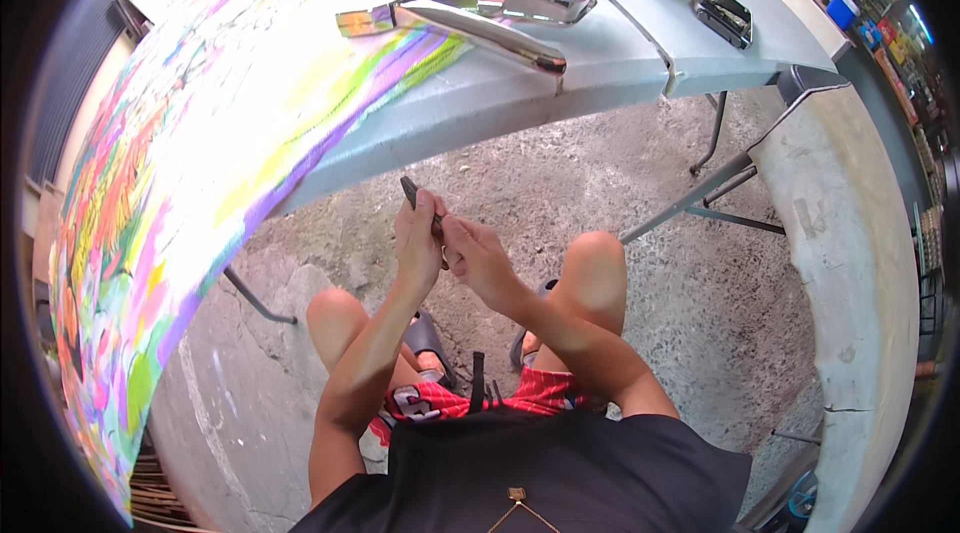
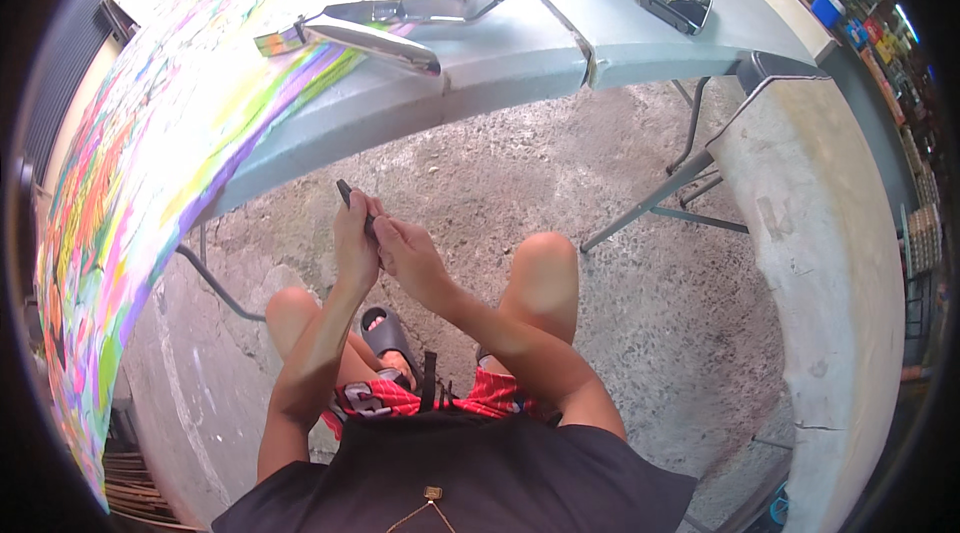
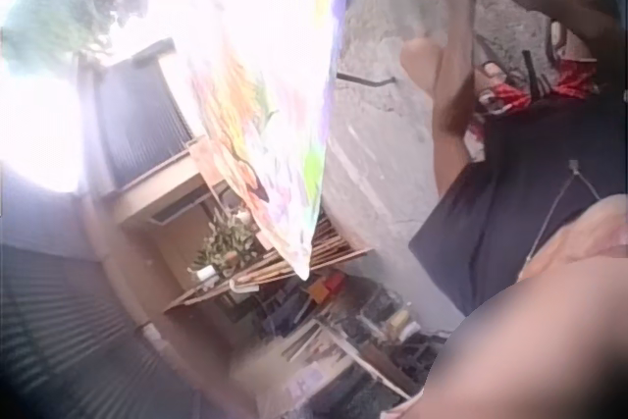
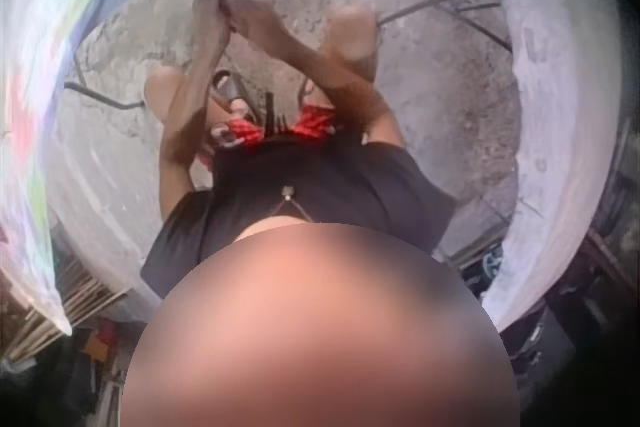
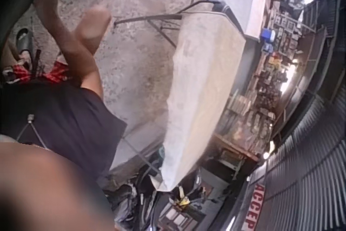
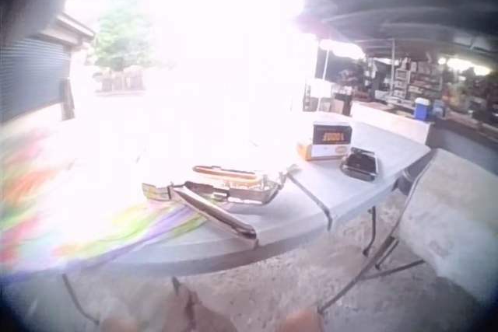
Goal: The person staples the edge of a colorful canvas to a table using a handheld stapler. They repeatedly position staples along the canvas edge and press the stapler to secure it.
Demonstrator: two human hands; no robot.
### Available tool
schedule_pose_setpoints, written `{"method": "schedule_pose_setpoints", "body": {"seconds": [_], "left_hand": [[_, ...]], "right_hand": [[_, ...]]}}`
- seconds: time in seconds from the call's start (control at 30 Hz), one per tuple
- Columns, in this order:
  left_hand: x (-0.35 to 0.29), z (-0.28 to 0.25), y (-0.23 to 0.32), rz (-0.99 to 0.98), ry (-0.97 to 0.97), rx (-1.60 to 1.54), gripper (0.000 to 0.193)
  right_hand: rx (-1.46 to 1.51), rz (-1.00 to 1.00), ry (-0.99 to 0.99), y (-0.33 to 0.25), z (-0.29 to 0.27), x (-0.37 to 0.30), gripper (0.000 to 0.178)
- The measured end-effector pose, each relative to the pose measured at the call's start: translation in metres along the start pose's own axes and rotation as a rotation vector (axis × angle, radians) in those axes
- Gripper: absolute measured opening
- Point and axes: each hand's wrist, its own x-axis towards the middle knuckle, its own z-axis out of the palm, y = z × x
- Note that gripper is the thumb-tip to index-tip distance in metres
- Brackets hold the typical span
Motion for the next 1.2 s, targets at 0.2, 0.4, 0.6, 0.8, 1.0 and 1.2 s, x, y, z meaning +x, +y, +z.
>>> {"method": "schedule_pose_setpoints", "body": {"seconds": [0.2,0.4,0.6,0.8,1.0,1.2], "left_hand": [[0.026,-0.009,-0.009,-0.099,0.041,0.134,0.046],[0.013,-0.02,-0.035,-0.033,-0.052,0.282,0.043],[0.001,-0.004,-0.025,0.052,-0.105,0.071,0.041],[0.01,-0.012,-0.027,0.0,0.0,0.108,0.042],[0.005,-0.005,-0.023,0.012,-0.045,0.075,0.05],[-0.001,-0.004,-0.017,0.075,-0.127,0.168,0.049]], "right_hand": [[-0.023,0.143,-0.113,-0.012,-0.024,0.035,0.04],[-0.169,-0.025,0.121,0.027,-0.014,0.023,0.042],[0.652,0.499,-0.342,-0.002,-0.032,0.005,0.046],[0.151,0.231,0.02,-0.003,-0.018,0.012,0.045],[0.15,0.152,-0.067,0.008,-0.027,0.002,0.047],[0.816,0.571,-0.468,0.005,-0.045,0.001,0.05]]}}
